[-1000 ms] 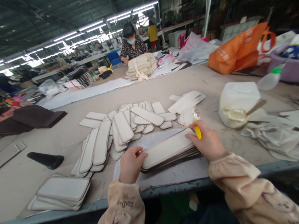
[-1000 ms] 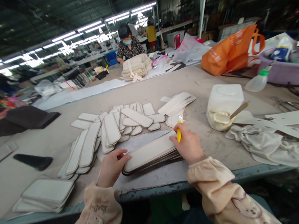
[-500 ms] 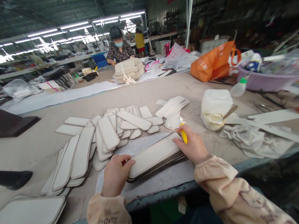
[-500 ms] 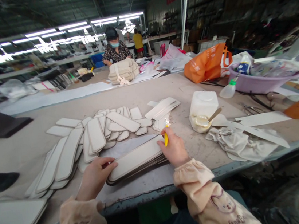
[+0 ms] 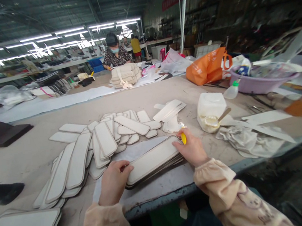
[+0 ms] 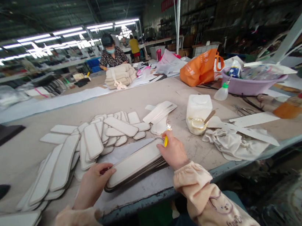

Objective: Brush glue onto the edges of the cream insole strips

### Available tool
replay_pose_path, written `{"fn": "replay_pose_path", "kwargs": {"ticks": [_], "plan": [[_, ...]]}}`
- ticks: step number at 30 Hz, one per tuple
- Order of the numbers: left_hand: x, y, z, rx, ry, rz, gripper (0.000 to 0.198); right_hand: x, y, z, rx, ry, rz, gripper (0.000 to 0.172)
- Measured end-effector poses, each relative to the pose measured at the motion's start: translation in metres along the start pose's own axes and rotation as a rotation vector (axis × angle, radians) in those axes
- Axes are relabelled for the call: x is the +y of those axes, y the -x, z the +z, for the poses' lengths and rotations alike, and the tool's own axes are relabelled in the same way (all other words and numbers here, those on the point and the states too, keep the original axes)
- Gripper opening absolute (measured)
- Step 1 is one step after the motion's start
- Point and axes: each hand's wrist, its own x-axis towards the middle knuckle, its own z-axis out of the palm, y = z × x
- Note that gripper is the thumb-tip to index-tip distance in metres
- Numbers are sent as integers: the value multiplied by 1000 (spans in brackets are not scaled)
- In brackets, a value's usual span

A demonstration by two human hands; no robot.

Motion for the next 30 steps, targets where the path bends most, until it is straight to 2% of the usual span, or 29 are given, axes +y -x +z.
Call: {"fn": "replay_pose_path", "kwargs": {"ticks": [6, 10, 13, 17, 19, 22, 26, 30], "plan": [[1, 1, 2, 63, -16, 50, 21, -1, 1, -1, 3, 50, -40, 27], [3, 3, 1, 112, 107, 72, 12, -3, 2, -6, 38, 67, -88, 32], [6, 7, -2, 124, 419, 64, 16, -9, 3, -9, 87, -48, -236, 31], [13, 12, -4, 147, 929, 135, 47, -25, 9, -8, 17, -213, -394, 28], [18, 14, -4, 189, 1070, 178, 55, -33, 11, -5, -51, -239, -497, 27], [26, 17, -6, 260, 1220, 200, 57, -40, 11, -3, -112, -177, -613, 25], [31, 15, -9, 357, 1347, 126, 54, -34, 8, -9, -142, -171, -587, 23], [30, 6, -11, 410, 1409, -15, 54, -26, 7, -17, -161, -334, -471, 20]]}}
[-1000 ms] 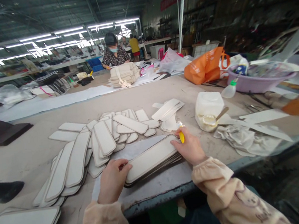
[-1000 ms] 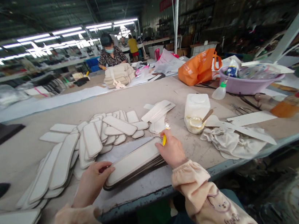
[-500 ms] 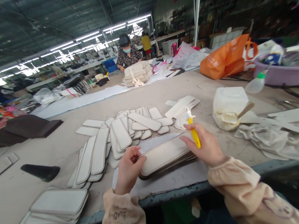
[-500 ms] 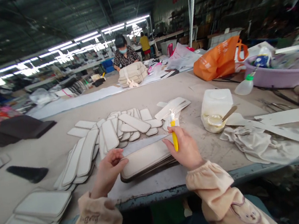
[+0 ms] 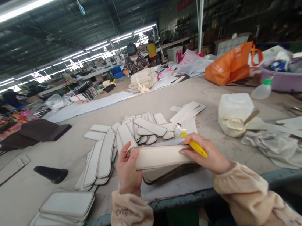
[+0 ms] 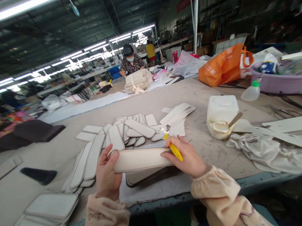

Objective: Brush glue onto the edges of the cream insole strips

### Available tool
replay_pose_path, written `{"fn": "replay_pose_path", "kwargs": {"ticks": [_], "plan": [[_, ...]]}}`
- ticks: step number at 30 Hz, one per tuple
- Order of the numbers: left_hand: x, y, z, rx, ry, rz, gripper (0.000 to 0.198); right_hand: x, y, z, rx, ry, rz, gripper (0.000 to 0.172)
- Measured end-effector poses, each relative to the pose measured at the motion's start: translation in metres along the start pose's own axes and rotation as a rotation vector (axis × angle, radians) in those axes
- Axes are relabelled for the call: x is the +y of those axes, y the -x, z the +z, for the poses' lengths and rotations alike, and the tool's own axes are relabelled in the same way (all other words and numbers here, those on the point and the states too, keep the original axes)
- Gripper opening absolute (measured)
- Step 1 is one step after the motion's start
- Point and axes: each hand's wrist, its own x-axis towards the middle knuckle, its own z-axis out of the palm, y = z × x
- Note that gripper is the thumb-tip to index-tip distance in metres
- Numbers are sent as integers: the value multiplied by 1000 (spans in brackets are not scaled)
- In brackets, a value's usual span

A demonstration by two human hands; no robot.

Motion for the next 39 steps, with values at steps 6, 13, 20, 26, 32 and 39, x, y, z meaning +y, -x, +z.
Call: {"fn": "replay_pose_path", "kwargs": {"ticks": [6, 13, 20, 26, 32, 39], "plan": [[-12, 6, 23, 80, 330, -118, 29, -12, -1, 15, 208, -265, 214, 34], [-17, 2, 26, 202, 439, -171, 17, -17, 5, 26, 224, -286, 218, 30], [-2, -8, 10, 278, 590, -252, 22, -18, 6, 24, 211, -398, 263, 32], [3, -7, 13, 303, 680, -308, 31, -19, 5, 30, 229, -449, 268, 34], [2, -7, 12, 324, 752, -329, 27, -19, 7, 29, 252, -437, 296, 37], [5, -3, 16, 313, 780, -317, 26, -19, 8, 27, 260, -342, 362, 39]]}}
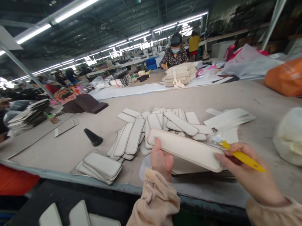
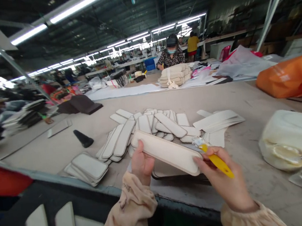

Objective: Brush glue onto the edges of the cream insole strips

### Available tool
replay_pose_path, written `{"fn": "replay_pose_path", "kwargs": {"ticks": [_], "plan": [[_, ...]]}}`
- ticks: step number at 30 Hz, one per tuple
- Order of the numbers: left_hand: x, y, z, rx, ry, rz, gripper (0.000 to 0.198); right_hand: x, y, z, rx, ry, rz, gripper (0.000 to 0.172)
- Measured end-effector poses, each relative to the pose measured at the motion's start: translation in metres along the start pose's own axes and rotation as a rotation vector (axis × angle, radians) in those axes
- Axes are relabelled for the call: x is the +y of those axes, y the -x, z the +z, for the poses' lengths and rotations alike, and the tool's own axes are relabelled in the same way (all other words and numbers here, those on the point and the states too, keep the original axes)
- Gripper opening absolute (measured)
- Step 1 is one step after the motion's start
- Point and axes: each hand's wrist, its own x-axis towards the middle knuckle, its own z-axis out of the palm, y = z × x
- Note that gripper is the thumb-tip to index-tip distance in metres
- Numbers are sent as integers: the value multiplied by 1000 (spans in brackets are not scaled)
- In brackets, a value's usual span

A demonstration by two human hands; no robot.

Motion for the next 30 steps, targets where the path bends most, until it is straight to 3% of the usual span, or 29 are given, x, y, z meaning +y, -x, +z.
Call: {"fn": "replay_pose_path", "kwargs": {"ticks": [4, 10, 14, 17, 23, 30], "plan": [[2, 1, 1, -18, 8, 11, 24, 2, 1, 0, 15, 51, -69, 38], [-13, 8, -6, -164, -112, 4, 12, 0, 3, 1, 45, 172, -124, 37], [-25, 11, -10, -190, -143, 34, 16, -3, 5, 6, 43, 230, -110, 38], [-22, 6, -13, -184, -194, 70, 13, -2, 8, 11, 7, 227, -145, 37], [6, -11, -20, -211, -363, 39, 18, 5, 10, 17, -106, 50, -139, 38], [79, -57, -7, -262, -742, -53, 18, -9, 1, -1, 60, -39, -85, 35]]}}
